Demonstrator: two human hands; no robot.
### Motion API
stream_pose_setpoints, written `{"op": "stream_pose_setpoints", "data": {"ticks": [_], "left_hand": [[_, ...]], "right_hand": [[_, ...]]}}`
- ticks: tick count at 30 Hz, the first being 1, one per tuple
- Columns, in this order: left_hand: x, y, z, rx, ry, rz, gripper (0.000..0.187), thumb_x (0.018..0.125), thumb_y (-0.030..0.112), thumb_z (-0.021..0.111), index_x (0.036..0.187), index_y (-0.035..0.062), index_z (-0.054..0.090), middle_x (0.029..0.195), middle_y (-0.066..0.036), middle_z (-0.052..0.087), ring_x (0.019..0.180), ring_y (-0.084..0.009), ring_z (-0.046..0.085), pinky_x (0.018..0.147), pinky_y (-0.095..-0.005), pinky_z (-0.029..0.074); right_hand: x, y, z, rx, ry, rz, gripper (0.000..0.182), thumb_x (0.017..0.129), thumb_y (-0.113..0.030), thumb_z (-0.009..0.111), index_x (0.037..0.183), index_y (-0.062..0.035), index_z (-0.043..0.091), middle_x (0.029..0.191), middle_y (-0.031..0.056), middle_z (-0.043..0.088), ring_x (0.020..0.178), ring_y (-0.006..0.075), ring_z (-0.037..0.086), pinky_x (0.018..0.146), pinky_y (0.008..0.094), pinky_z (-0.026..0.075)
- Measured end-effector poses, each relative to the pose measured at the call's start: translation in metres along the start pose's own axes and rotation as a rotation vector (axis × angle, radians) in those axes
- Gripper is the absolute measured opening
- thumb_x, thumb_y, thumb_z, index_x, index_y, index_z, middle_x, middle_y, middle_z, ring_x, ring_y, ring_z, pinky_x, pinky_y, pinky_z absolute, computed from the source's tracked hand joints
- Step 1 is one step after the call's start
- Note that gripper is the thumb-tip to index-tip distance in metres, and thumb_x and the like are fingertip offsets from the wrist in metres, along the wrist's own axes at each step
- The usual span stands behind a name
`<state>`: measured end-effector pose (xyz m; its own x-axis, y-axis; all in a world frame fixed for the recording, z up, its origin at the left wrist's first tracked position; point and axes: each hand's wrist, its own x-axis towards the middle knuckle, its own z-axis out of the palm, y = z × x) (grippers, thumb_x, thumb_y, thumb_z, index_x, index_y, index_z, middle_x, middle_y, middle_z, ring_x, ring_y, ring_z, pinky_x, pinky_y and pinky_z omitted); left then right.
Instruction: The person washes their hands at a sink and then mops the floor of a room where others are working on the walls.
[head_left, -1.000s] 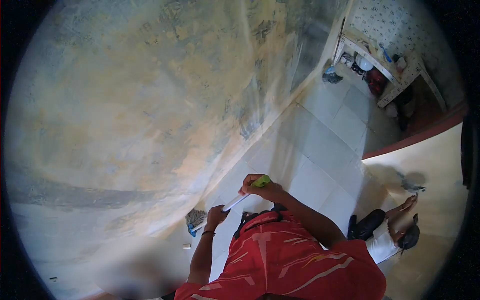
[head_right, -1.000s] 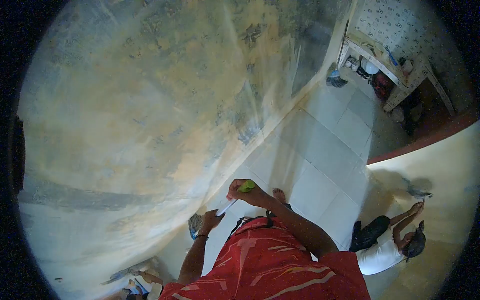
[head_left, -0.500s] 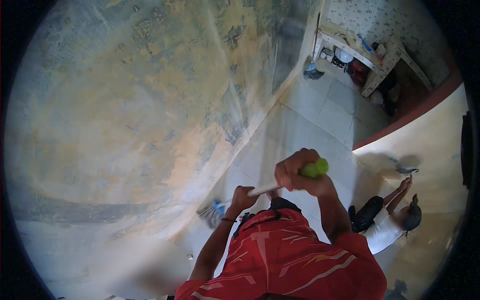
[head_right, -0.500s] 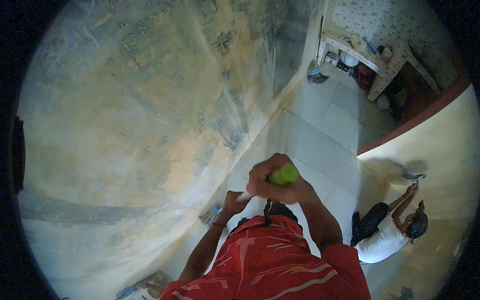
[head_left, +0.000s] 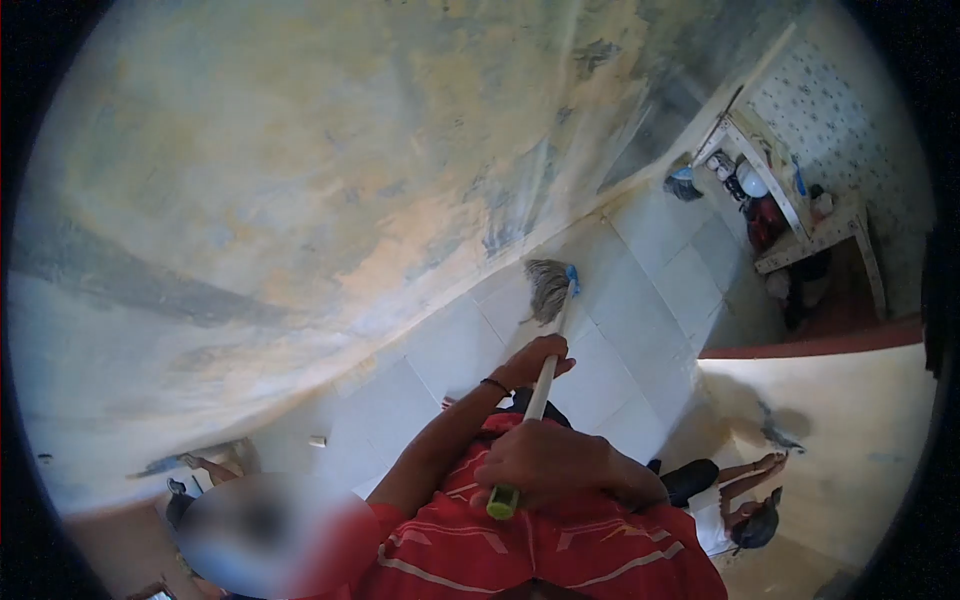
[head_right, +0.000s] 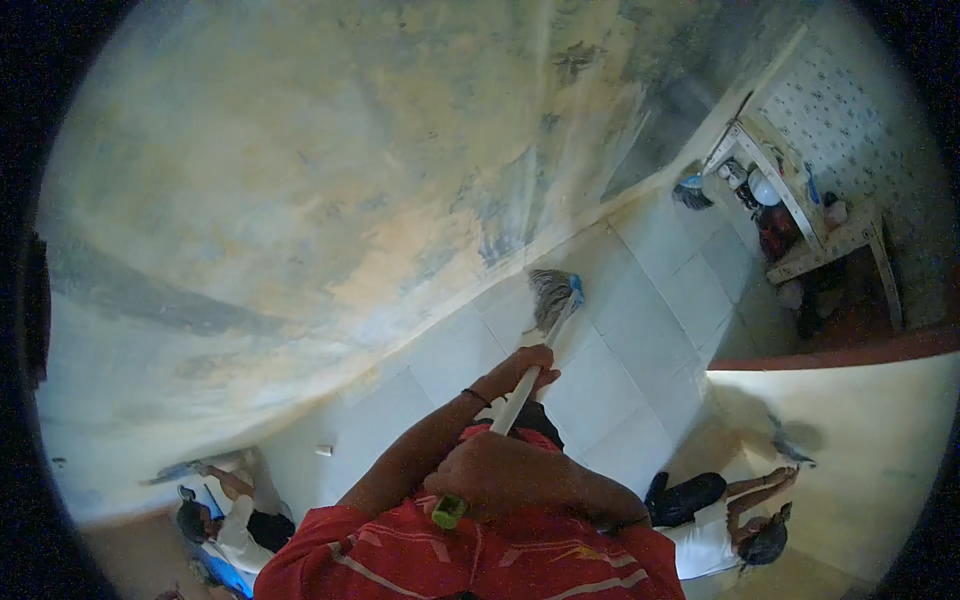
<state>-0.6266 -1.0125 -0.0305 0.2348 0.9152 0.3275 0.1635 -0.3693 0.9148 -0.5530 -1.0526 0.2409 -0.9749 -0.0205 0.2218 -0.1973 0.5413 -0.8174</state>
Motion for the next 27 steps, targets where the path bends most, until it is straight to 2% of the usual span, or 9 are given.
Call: {"op": "stream_pose_setpoints", "data": {"ticks": [4, 7, 12, 15, 17, 22, 24, 25, 27], "left_hand": [[-0.003, 0.025, 0.0, 0.041, 0.083, -0.005, 0.025, 0.075, 0.02, 0.066, 0.064, 0.0046, 0.05, 0.065, -0.01, 0.052, 0.062, -0.0306, 0.051, 0.056, -0.0395, 0.042], [0.0, 0.051, -0.015, 0.118, 0.093, 0.003, 0.021, 0.077, 0.015, 0.065, 0.068, 0.0027, 0.051, 0.066, -0.011, 0.053, 0.062, -0.0292, 0.053, 0.056, -0.0384, 0.042], [-0.005, 0.095, -0.033, 0.365, -0.104, -0.22, 0.026, 0.078, 0.028, 0.06, 0.064, 0.0061, 0.058, 0.067, -0.011, 0.059, 0.067, -0.0303, 0.058, 0.06, -0.0395, 0.047], [-0.018, 0.104, -0.037, 0.45, -0.091, -0.252, 0.026, 0.078, 0.031, 0.055, 0.064, 0.0089, 0.06, 0.063, -0.012, 0.058, 0.064, -0.0309, 0.059, 0.06, -0.0421, 0.047], [-0.029, 0.108, -0.046, 0.453, -0.054, -0.318, 0.024, 0.076, 0.03, 0.056, 0.065, 0.0092, 0.06, 0.063, -0.012, 0.058, 0.064, -0.0311, 0.059, 0.06, -0.0419, 0.047], [-0.086, 0.105, -0.063, 0.51, 0.074, -0.474, 0.018, 0.067, 0.029, 0.06, 0.068, 0.0108, 0.062, 0.065, -0.013, 0.061, 0.065, -0.0315, 0.061, 0.061, -0.0422, 0.048], [-0.113, 0.123, -0.078, 0.558, 0.119, -0.631, 0.017, 0.063, 0.027, 0.061, 0.069, 0.0119, 0.063, 0.067, -0.013, 0.061, 0.066, -0.0316, 0.061, 0.063, -0.0423, 0.048], [-0.128, 0.123, -0.085, 0.56, 0.125, -0.702, 0.017, 0.063, 0.027, 0.061, 0.072, 0.0126, 0.064, 0.068, -0.014, 0.062, 0.066, -0.0319, 0.061, 0.064, -0.0424, 0.048], [-0.181, 0.098, -0.089, 0.591, 0.195, -0.8, 0.02, 0.063, 0.028, 0.061, 0.075, 0.0129, 0.065, 0.069, -0.013, 0.062, 0.068, -0.0324, 0.06, 0.066, -0.0425, 0.048]], "right_hand": [[0.002, -0.008, -0.012, 0.115, -0.112, -0.047, 0.027, 0.08, -0.027, 0.06, 0.063, -0.0077, 0.049, 0.054, 0.0063, 0.049, 0.05, 0.0247, 0.053, 0.047, 0.0353, 0.042], [0.005, -0.015, -0.029, 0.169, -0.169, -0.148, 0.028, 0.08, -0.026, 0.06, 0.062, -0.0087, 0.048, 0.054, 0.005, 0.048, 0.049, 0.0226, 0.052, 0.045, 0.0342, 0.041], [0.008, -0.037, -0.063, 0.247, -0.362, -0.339, 0.027, 0.081, -0.018, 0.061, 0.059, -0.0103, 0.046, 0.055, 0.003, 0.048, 0.048, 0.018, 0.052, 0.042, 0.0315, 0.04], [0.011, -0.039, -0.083, 0.416, -0.514, -0.482, 0.023, 0.079, -0.01, 0.062, 0.062, -0.0065, 0.048, 0.057, 0.0047, 0.048, 0.048, 0.0182, 0.051, 0.042, 0.0298, 0.04], [0.02, -0.037, -0.092, 0.591, -0.402, -0.484, 0.019, 0.077, -0.004, 0.064, 0.065, -0.0009, 0.051, 0.057, 0.0081, 0.047, 0.047, 0.0208, 0.05, 0.043, 0.0295, 0.04], [0.047, -0.002, -0.092, 0.853, -0.619, -0.516, 0.023, 0.074, -0.003, 0.069, 0.061, 0.0027, 0.05, 0.054, 0.0101, 0.048, 0.047, 0.0216, 0.05, 0.042, 0.0302, 0.039], [0.037, 0.022, -0.075, 0.893, -0.444, -0.503, 0.024, 0.071, -0.005, 0.072, 0.06, 0.0017, 0.051, 0.051, 0.0088, 0.046, 0.046, 0.0217, 0.049, 0.041, 0.032, 0.038], [0.038, 0.031, -0.059, 0.88, -0.319, -0.465, 0.027, 0.07, -0.011, 0.073, 0.059, -0.0023, 0.051, 0.05, 0.0077, 0.047, 0.045, 0.0223, 0.049, 0.04, 0.034, 0.036], [0.048, 0.031, -0.038, -0.173, -0.313, -0.29, 0.029, 0.071, -0.017, 0.074, 0.058, -0.0055, 0.05, 0.051, 0.0067, 0.047, 0.045, 0.0222, 0.048, 0.041, 0.0354, 0.035]]}}
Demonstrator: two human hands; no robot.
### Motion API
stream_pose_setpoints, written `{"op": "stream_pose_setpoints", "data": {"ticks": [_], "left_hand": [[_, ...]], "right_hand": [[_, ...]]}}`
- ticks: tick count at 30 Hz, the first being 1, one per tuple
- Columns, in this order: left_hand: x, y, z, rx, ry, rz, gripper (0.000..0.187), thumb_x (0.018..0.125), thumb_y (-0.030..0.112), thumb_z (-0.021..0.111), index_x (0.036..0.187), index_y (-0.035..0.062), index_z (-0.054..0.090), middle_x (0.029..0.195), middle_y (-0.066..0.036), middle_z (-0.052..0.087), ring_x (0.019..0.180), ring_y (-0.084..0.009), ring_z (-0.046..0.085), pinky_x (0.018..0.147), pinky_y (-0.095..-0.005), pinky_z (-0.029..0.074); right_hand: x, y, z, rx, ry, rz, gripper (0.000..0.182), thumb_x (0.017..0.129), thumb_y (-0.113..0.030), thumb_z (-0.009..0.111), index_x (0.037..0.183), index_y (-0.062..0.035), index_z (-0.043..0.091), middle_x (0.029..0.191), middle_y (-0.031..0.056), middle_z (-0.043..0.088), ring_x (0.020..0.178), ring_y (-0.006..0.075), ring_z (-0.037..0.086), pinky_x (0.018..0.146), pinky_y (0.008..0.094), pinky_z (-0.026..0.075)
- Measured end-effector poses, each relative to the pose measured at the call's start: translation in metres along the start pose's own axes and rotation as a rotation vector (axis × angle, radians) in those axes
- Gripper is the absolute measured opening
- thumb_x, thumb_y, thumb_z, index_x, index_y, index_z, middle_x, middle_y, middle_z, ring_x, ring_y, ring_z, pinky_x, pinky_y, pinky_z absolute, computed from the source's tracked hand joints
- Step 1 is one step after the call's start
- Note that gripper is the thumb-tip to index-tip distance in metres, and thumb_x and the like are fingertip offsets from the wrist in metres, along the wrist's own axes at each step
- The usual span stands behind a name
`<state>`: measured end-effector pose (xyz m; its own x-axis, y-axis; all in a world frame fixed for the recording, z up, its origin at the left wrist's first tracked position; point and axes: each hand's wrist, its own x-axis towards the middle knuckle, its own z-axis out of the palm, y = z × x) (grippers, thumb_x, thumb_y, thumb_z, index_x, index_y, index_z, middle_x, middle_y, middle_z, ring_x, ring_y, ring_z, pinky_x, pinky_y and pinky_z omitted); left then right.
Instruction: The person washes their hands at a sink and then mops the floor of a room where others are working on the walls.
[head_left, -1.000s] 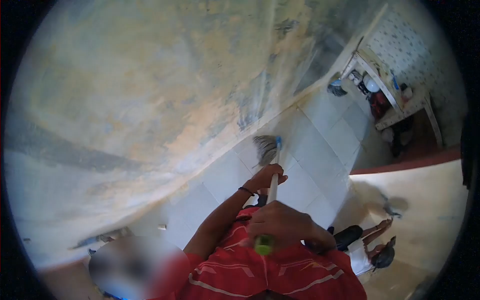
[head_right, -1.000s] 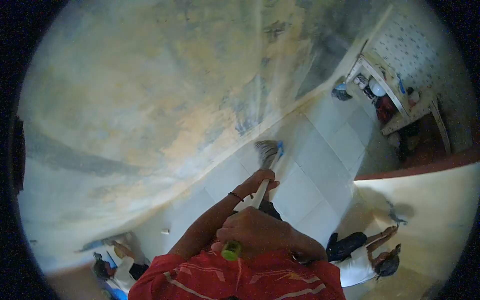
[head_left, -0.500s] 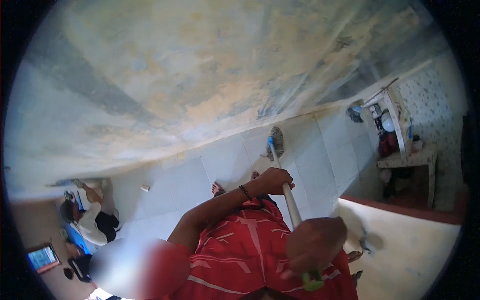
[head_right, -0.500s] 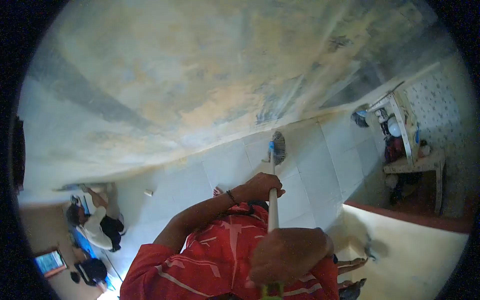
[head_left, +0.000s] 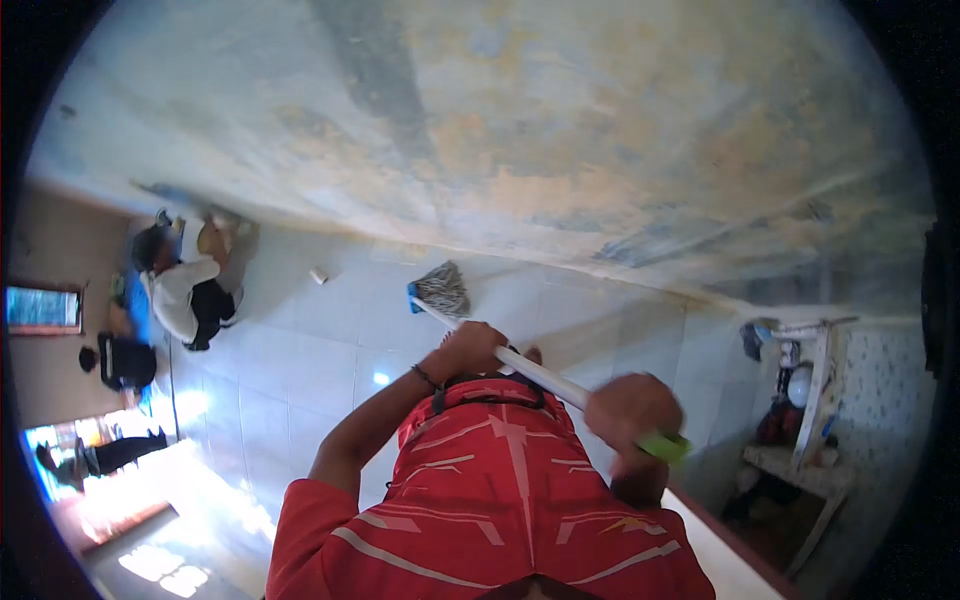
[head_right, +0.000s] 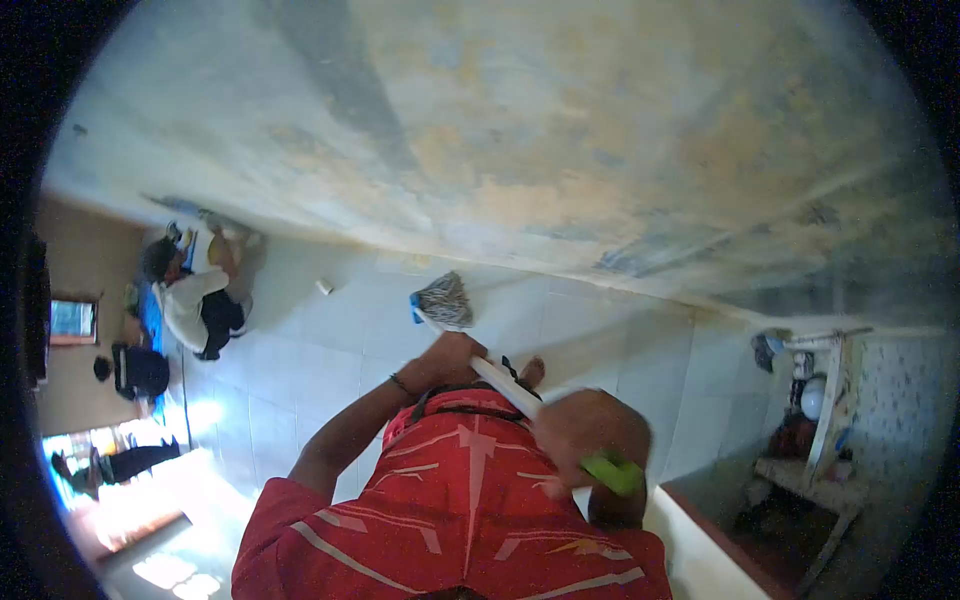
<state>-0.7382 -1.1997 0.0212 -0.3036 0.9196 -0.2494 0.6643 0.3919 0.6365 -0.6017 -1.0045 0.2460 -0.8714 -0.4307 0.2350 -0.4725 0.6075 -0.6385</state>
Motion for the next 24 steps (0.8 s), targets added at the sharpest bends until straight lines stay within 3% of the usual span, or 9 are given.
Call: {"op": "stream_pose_setpoints", "data": {"ticks": [1, 2, 4, 9, 15, 17, 19, 21, 24], "left_hand": [[-0.012, -0.026, 0.006, 0.049, 0.026, -0.079, 0.021, 0.063, 0.028, 0.062, 0.075, 0.0116, 0.064, 0.07, -0.014, 0.062, 0.07, -0.0331, 0.06, 0.066, -0.043, 0.048], [-0.025, -0.056, 0.017, -0.046, 0.138, -0.116, 0.02, 0.063, 0.027, 0.062, 0.073, 0.0091, 0.063, 0.071, -0.015, 0.061, 0.072, -0.0344, 0.059, 0.066, -0.043, 0.047], [-0.048, -0.077, 0.004, -0.069, 0.187, -0.247, 0.02, 0.067, 0.025, 0.062, 0.073, 0.0068, 0.062, 0.072, -0.016, 0.061, 0.074, -0.0351, 0.058, 0.066, -0.042, 0.048], [-0.074, -0.099, 0.01, -0.072, 0.332, -0.344, 0.017, 0.075, 0.023, 0.062, 0.071, 0.0061, 0.06, 0.071, -0.013, 0.059, 0.074, -0.0318, 0.058, 0.067, -0.0403, 0.046], [-0.073, -0.092, 0.03, -0.09, 0.553, -0.261, 0.022, 0.065, 0.009, 0.065, 0.087, 0.0064, 0.061, 0.084, -0.013, 0.062, 0.085, -0.0311, 0.057, 0.077, -0.0387, 0.046], [-0.063, -0.082, 0.033, -0.154, 0.577, -0.248, 0.028, 0.063, 0.008, 0.065, 0.091, 0.0067, 0.06, 0.089, -0.012, 0.061, 0.089, -0.0304, 0.056, 0.079, -0.0383, 0.044], [-0.044, -0.068, 0.032, -0.204, 0.569, -0.268, 0.028, 0.061, 0.007, 0.064, 0.088, 0.0066, 0.061, 0.09, -0.011, 0.061, 0.09, -0.0301, 0.055, 0.081, -0.0383, 0.044], [-0.017, -0.048, 0.025, -0.235, 0.522, 0.012, 0.029, 0.057, 0.006, 0.064, 0.085, 0.0069, 0.062, 0.091, -0.011, 0.061, 0.09, -0.03, 0.055, 0.083, -0.0382, 0.043], [0.03, -0.005, 0.024, -0.321, 0.448, 0.115, 0.02, 0.063, 0.012, 0.065, 0.082, 0.007, 0.062, 0.092, -0.009, 0.062, 0.092, -0.0265, 0.056, 0.083, -0.0374, 0.043]], "right_hand": [[0.021, 0.026, 0.028, 0.532, 0.205, -0.221, 0.031, 0.073, -0.021, 0.071, 0.057, -0.0071, 0.048, 0.053, 0.0065, 0.048, 0.045, 0.0232, 0.047, 0.043, 0.0348, 0.037], [0.03, 0.038, 0.05, 0.867, 0.242, -0.202, 0.029, 0.074, -0.017, 0.07, 0.059, -0.0064, 0.049, 0.054, 0.0052, 0.048, 0.048, 0.0224, 0.048, 0.049, 0.0362, 0.04], [0.05, 0.048, 0.074, 1.005, 0.214, -0.147, 0.024, 0.077, -0.012, 0.067, 0.067, -0.0048, 0.046, 0.066, 0.0078, 0.052, 0.059, 0.0227, 0.053, 0.06, 0.0371, 0.043], [0.064, 0.046, 0.096, 0.948, 0.168, -0.092, 0.017, 0.079, -0.006, 0.062, 0.068, -0.0051, 0.049, 0.067, 0.0046, 0.055, 0.068, 0.02, 0.057, 0.08, 0.0394, 0.044], [0.044, 0.044, 0.063, 0.686, 0.342, -0.148, 0.019, 0.079, -0.01, 0.062, 0.065, -0.0062, 0.05, 0.063, 0.0059, 0.058, 0.062, 0.0204, 0.059, 0.065, 0.0356, 0.048], [0.036, 0.035, 0.036, 0.622, 0.395, -0.193, 0.013, 0.069, 0.0, 0.062, 0.065, -0.0064, 0.051, 0.064, 0.006, 0.059, 0.058, 0.0195, 0.059, 0.057, 0.0338, 0.048], [0.03, 0.02, 0.007, 0.606, 0.484, -0.24, 0.015, 0.076, -0.01, 0.062, 0.065, -0.0083, 0.052, 0.057, 0.0039, 0.058, 0.05, 0.0172, 0.058, 0.052, 0.0323, 0.047], [0.025, 0.009, -0.026, 0.562, 0.503, -0.29, 0.023, 0.082, -0.022, 0.06, 0.064, -0.0104, 0.051, 0.052, 0.0012, 0.057, 0.045, 0.0146, 0.057, 0.05, 0.0297, 0.047], [0.0, -0.004, -0.067, 0.514, 0.618, -0.239, 0.031, 0.083, -0.03, 0.061, 0.061, -0.0123, 0.049, 0.05, 0.0002, 0.057, 0.046, 0.0122, 0.058, 0.049, 0.0259, 0.046]]}}
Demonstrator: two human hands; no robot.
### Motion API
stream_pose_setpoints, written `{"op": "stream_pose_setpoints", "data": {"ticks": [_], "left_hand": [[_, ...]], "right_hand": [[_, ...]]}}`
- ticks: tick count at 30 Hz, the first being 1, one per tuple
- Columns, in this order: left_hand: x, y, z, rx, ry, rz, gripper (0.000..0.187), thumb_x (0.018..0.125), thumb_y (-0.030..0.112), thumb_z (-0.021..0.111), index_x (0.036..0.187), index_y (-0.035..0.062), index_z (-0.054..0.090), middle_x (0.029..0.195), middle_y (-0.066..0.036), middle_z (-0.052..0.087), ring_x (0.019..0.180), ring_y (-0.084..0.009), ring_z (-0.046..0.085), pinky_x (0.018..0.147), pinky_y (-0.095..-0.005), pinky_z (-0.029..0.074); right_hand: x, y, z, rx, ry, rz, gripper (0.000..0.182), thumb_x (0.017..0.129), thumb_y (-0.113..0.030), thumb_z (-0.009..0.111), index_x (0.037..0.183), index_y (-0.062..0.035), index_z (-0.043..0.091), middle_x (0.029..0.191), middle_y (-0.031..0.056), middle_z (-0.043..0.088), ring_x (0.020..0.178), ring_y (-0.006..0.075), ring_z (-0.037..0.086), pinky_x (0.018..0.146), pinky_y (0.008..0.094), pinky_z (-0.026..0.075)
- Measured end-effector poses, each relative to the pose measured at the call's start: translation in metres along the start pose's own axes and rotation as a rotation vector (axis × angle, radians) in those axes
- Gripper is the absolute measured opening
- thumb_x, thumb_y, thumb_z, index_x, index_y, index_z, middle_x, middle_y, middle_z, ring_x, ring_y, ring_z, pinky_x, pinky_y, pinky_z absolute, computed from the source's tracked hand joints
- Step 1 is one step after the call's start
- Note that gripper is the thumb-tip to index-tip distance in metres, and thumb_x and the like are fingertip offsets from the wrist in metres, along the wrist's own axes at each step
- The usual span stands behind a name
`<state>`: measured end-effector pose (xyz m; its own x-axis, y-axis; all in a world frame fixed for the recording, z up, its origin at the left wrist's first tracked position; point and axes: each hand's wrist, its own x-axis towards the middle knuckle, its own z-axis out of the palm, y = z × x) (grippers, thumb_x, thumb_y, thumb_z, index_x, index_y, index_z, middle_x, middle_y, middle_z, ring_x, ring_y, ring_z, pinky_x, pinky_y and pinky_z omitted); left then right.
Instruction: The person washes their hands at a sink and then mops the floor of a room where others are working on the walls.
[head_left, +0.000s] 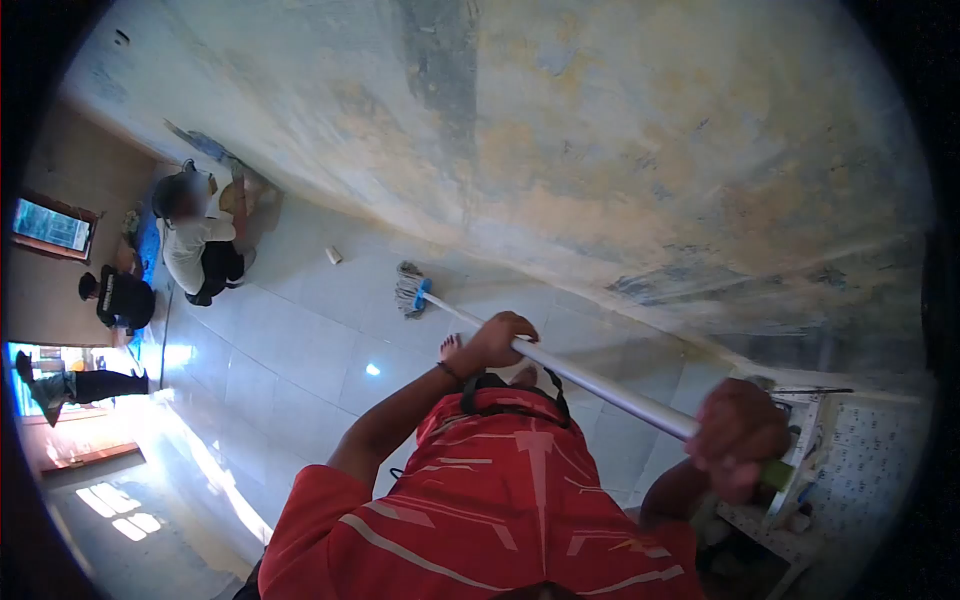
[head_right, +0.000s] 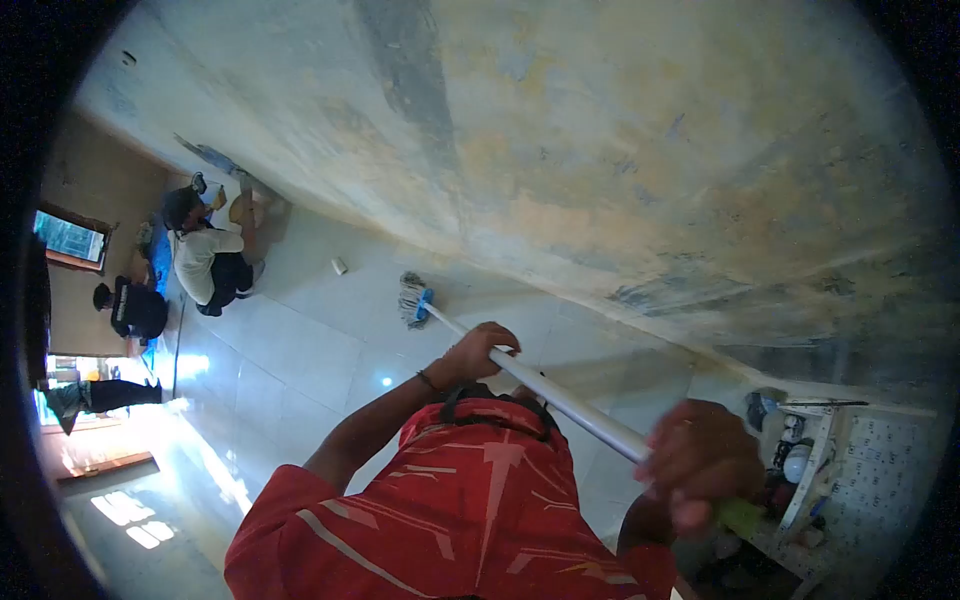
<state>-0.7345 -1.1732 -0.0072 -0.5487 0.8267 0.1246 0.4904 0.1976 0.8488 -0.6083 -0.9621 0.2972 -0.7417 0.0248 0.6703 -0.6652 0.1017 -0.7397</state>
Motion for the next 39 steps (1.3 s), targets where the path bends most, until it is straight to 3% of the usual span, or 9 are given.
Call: {"op": "stream_pose_setpoints", "data": {"ticks": [7, 9, 12, 16, 20, 22, 27, 29, 39], "left_hand": [[0.071, 0.072, 0.058, -0.014, -0.177, 0.199, 0.026, 0.059, 0.015, 0.061, 0.084, 0.0118, 0.065, 0.083, -0.01, 0.063, 0.083, -0.0286, 0.059, 0.079, -0.0396, 0.045], [0.082, 0.082, 0.072, 0.04, -0.234, 0.24, 0.024, 0.062, 0.016, 0.06, 0.085, 0.0131, 0.066, 0.081, -0.01, 0.063, 0.08, -0.0287, 0.059, 0.076, -0.0403, 0.046], [0.088, 0.084, 0.096, 0.051, -0.411, 0.229, 0.017, 0.069, 0.021, 0.059, 0.085, 0.0164, 0.065, 0.076, -0.01, 0.062, 0.075, -0.0299, 0.06, 0.068, -0.0415, 0.048], [0.089, 0.078, 0.101, 0.007, -0.471, 0.262, 0.016, 0.069, 0.02, 0.059, 0.083, 0.0157, 0.064, 0.074, -0.009, 0.062, 0.074, -0.0301, 0.061, 0.067, -0.0407, 0.049], [0.086, 0.075, 0.067, 0.099, -0.486, 0.283, 0.012, 0.07, 0.024, 0.058, 0.077, 0.0144, 0.062, 0.07, -0.01, 0.061, 0.07, -0.0305, 0.061, 0.063, -0.0413, 0.049], [0.078, 0.067, 0.05, 0.181, -0.467, 0.257, 0.015, 0.07, 0.028, 0.057, 0.073, 0.0137, 0.06, 0.066, -0.01, 0.061, 0.067, -0.0313, 0.061, 0.061, -0.0422, 0.049], [0.052, 0.024, -0.001, 0.306, -0.496, 0.147, 0.018, 0.067, 0.03, 0.06, 0.073, 0.0132, 0.061, 0.067, -0.011, 0.061, 0.068, -0.0322, 0.061, 0.061, -0.0421, 0.049], [0.038, 0.001, -0.021, 0.38, -0.502, 0.075, 0.023, 0.064, 0.034, 0.062, 0.072, 0.013, 0.061, 0.067, -0.012, 0.061, 0.067, -0.0329, 0.061, 0.061, -0.0425, 0.049], [-0.004, -0.011, -0.071, 0.412, -0.465, -0.114, 0.021, 0.063, 0.032, 0.061, 0.067, 0.0114, 0.062, 0.061, -0.012, 0.06, 0.064, -0.0325, 0.06, 0.059, -0.0422, 0.049]], "right_hand": [[0.016, -0.064, -0.033, 0.004, -0.062, -0.224, 0.025, 0.078, -0.027, 0.062, 0.06, -0.0172, 0.048, 0.043, -0.006, 0.052, 0.036, 0.0019, 0.047, 0.047, 0.0157, 0.04], [0.011, -0.071, -0.017, -0.042, 0.092, -0.242, 0.021, 0.074, -0.024, 0.065, 0.06, -0.017, 0.051, 0.043, -0.0059, 0.053, 0.036, 0.0012, 0.048, 0.047, 0.0153, 0.041], [0.048, -0.086, -0.013, -0.287, -0.667, -0.059, 0.019, 0.074, -0.024, 0.068, 0.067, -0.0144, 0.053, 0.056, -0.0042, 0.061, 0.05, 0.0069, 0.059, 0.054, 0.0201, 0.046], [0.056, -0.097, 0.021, -0.421, -0.713, 0.11, 0.018, 0.072, -0.015, 0.069, 0.072, -0.0063, 0.053, 0.068, 0.0058, 0.061, 0.063, 0.0204, 0.06, 0.06, 0.0338, 0.051], [0.056, -0.102, 0.011, -0.461, -0.642, 0.117, 0.016, 0.075, -0.017, 0.066, 0.073, -0.006, 0.054, 0.066, 0.0049, 0.061, 0.062, 0.0189, 0.06, 0.059, 0.0323, 0.051], [0.048, -0.096, -0.003, -0.525, -0.689, 0.001, 0.019, 0.075, -0.026, 0.067, 0.075, -0.013, 0.054, 0.061, -0.0032, 0.063, 0.055, 0.0105, 0.061, 0.058, 0.0225, 0.047], [0.03, -0.074, -0.003, -0.487, -0.486, 0.116, 0.023, 0.074, -0.03, 0.068, 0.079, -0.0109, 0.055, 0.06, -0.0005, 0.062, 0.054, 0.0126, 0.061, 0.053, 0.0246, 0.045], [0.022, -0.061, 0.001, -0.5, -0.476, 0.279, 0.023, 0.071, -0.022, 0.073, 0.08, -0.0115, 0.055, 0.068, 0.0032, 0.065, 0.073, 0.017, 0.065, 0.063, 0.0288, 0.049], [-0.012, -0.021, -0.006, -0.389, -0.232, 0.215, 0.015, 0.071, -0.018, 0.068, 0.07, -0.0078, 0.057, 0.063, 0.0051, 0.064, 0.063, 0.0195, 0.065, 0.053, 0.0308, 0.049]]}}
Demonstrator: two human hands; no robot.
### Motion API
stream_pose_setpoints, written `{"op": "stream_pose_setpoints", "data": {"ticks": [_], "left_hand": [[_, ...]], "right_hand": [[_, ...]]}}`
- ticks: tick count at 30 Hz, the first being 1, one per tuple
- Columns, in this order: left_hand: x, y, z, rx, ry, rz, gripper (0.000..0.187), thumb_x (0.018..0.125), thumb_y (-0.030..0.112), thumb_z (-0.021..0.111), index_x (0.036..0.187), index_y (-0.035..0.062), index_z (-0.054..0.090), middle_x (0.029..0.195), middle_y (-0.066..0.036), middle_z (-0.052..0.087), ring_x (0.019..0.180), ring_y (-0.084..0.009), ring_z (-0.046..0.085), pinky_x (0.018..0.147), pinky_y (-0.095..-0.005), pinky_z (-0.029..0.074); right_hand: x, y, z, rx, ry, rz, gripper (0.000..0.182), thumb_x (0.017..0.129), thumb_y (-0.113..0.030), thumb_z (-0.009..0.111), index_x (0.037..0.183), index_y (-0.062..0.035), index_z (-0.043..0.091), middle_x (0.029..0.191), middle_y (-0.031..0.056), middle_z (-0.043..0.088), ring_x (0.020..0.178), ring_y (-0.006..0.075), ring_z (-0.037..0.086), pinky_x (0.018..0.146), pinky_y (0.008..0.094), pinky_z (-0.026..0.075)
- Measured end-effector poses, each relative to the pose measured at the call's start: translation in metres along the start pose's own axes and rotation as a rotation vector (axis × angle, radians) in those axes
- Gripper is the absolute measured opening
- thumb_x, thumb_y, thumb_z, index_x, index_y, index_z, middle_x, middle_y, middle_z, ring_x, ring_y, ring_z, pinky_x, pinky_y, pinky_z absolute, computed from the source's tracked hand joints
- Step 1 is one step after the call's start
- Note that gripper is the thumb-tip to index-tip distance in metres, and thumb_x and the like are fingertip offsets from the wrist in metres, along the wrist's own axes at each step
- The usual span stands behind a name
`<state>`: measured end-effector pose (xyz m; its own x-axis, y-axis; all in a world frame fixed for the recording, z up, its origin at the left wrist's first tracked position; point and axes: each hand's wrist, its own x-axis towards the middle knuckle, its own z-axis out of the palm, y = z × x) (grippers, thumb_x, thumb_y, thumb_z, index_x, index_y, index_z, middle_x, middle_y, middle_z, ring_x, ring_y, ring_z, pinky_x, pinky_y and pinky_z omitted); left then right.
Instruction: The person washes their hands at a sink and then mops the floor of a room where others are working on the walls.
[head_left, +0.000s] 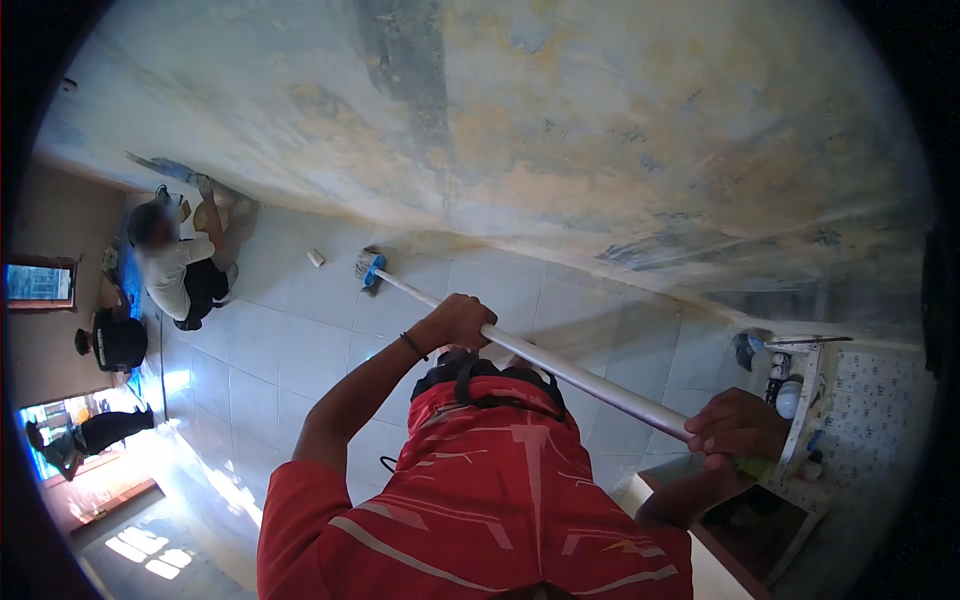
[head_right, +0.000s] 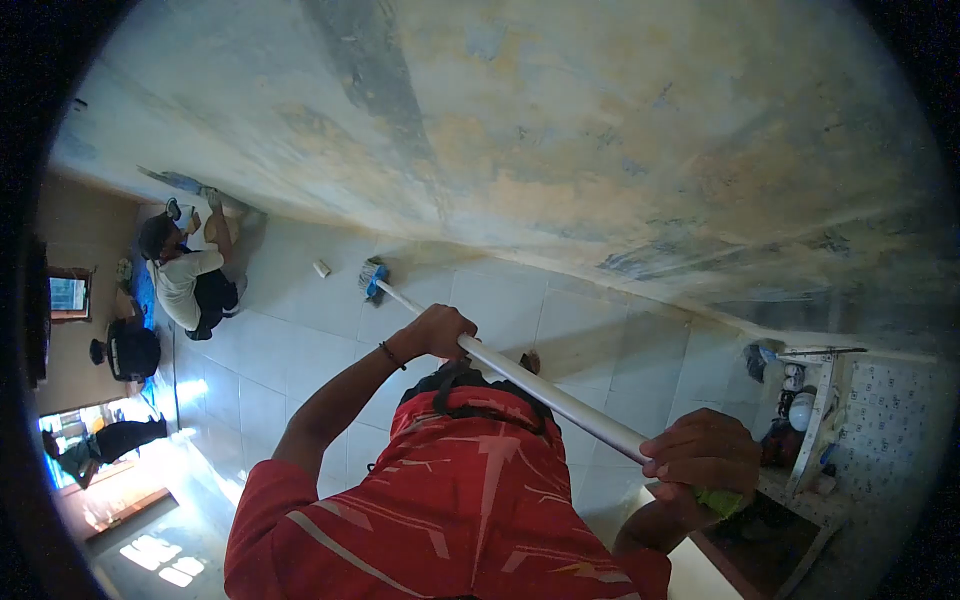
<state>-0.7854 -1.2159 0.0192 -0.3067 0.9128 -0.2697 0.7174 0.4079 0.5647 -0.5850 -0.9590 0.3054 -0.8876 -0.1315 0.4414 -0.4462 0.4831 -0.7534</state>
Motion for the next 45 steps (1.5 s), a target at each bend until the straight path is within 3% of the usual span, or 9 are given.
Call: {"op": "stream_pose_setpoints", "data": {"ticks": [8, 12, 14, 20, 27, 30, 32, 35, 45], "left_hand": [[0.069, 0.059, 0.067, -0.089, -0.033, 0.271, 0.023, 0.063, 0.032, 0.063, 0.076, 0.0124, 0.064, 0.069, -0.011, 0.061, 0.069, -0.0299, 0.061, 0.062, -0.0412, 0.048], [0.102, 0.133, 0.069, -0.084, -0.052, 0.428, 0.021, 0.066, 0.033, 0.059, 0.066, 0.0119, 0.062, 0.064, -0.011, 0.061, 0.066, -0.0329, 0.061, 0.061, -0.0438, 0.049], [0.109, 0.169, 0.06, -0.1, -0.13, 0.5, 0.022, 0.069, 0.032, 0.058, 0.066, 0.0107, 0.062, 0.065, -0.011, 0.06, 0.065, -0.0323, 0.061, 0.06, -0.0422, 0.049], [0.114, 0.205, 0.069, -0.104, -0.089, 0.645, 0.022, 0.071, 0.029, 0.056, 0.064, 0.0094, 0.061, 0.063, -0.011, 0.06, 0.063, -0.0312, 0.061, 0.058, -0.0406, 0.049], [0.079, 0.155, 0.046, -0.032, -0.14, 0.488, 0.018, 0.07, 0.027, 0.057, 0.068, 0.0098, 0.061, 0.066, -0.012, 0.061, 0.065, -0.031, 0.061, 0.058, -0.0408, 0.049], [0.053, 0.1, 0.045, -0.115, 0.018, 0.402, 0.017, 0.068, 0.027, 0.059, 0.071, 0.011, 0.062, 0.067, -0.012, 0.061, 0.069, -0.031, 0.062, 0.061, -0.0411, 0.049], [0.035, 0.074, 0.037, -0.101, -0.116, 0.248, 0.019, 0.066, 0.029, 0.061, 0.075, 0.0121, 0.063, 0.069, -0.012, 0.062, 0.071, -0.0314, 0.062, 0.064, -0.0411, 0.049], [0.004, 0.056, 0.023, 0.043, -0.18, 0.131, 0.022, 0.064, 0.03, 0.063, 0.077, 0.0126, 0.065, 0.069, -0.013, 0.062, 0.07, -0.0319, 0.062, 0.064, -0.0407, 0.049], [0.002, 0.078, 0.017, 0.074, -0.221, 0.281, 0.021, 0.061, 0.028, 0.065, 0.073, 0.0121, 0.066, 0.066, -0.01, 0.061, 0.065, -0.0314, 0.061, 0.06, -0.0414, 0.048]], "right_hand": [[-0.037, -0.032, -0.035, -0.195, 0.005, 0.011, 0.01, 0.072, -0.016, 0.065, 0.071, -0.0078, 0.059, 0.061, 0.0039, 0.063, 0.061, 0.0173, 0.065, 0.054, 0.0298, 0.049], [-0.06, -0.074, -0.068, -0.353, -0.078, -0.027, 0.025, 0.077, -0.034, 0.065, 0.071, -0.0116, 0.056, 0.066, 0.0025, 0.063, 0.058, 0.0106, 0.06, 0.057, 0.028, 0.046], [-0.057, -0.107, -0.097, -0.346, -0.591, -0.05, 0.025, 0.074, -0.035, 0.068, 0.07, -0.0133, 0.056, 0.07, 0.001, 0.064, 0.068, 0.0087, 0.061, 0.063, 0.0262, 0.045], [-0.066, -0.104, -0.098, -0.238, -0.546, -0.145, 0.025, 0.073, -0.035, 0.068, 0.071, -0.0134, 0.056, 0.072, 0.0005, 0.064, 0.072, 0.0087, 0.061, 0.066, 0.0255, 0.044], [-0.053, -0.086, -0.084, -0.036, -0.508, -0.303, 0.025, 0.072, -0.035, 0.069, 0.072, -0.0136, 0.057, 0.074, -0.0003, 0.065, 0.077, 0.0088, 0.061, 0.069, 0.0244, 0.043], [-0.021, -0.072, -0.057, -0.208, -0.674, -0.154, 0.024, 0.072, -0.032, 0.07, 0.076, -0.0116, 0.058, 0.073, 0.0001, 0.065, 0.074, 0.0113, 0.063, 0.065, 0.0257, 0.045], [-0.026, -0.049, -0.027, -0.206, -0.261, -0.077, 0.023, 0.072, -0.03, 0.07, 0.075, -0.0099, 0.059, 0.07, 0.0008, 0.065, 0.07, 0.0134, 0.064, 0.061, 0.0264, 0.047], [-0.02, -0.042, -0.014, -0.162, -0.2, -0.137, 0.021, 0.073, -0.028, 0.069, 0.072, -0.0093, 0.059, 0.065, 0.0011, 0.065, 0.063, 0.0142, 0.064, 0.054, 0.0261, 0.047], [-0.048, -0.062, -0.034, -0.198, -0.141, -0.058, 0.022, 0.074, -0.029, 0.067, 0.071, -0.0087, 0.06, 0.062, 0.0006, 0.064, 0.06, 0.0143, 0.064, 0.056, 0.0248, 0.046]]}}
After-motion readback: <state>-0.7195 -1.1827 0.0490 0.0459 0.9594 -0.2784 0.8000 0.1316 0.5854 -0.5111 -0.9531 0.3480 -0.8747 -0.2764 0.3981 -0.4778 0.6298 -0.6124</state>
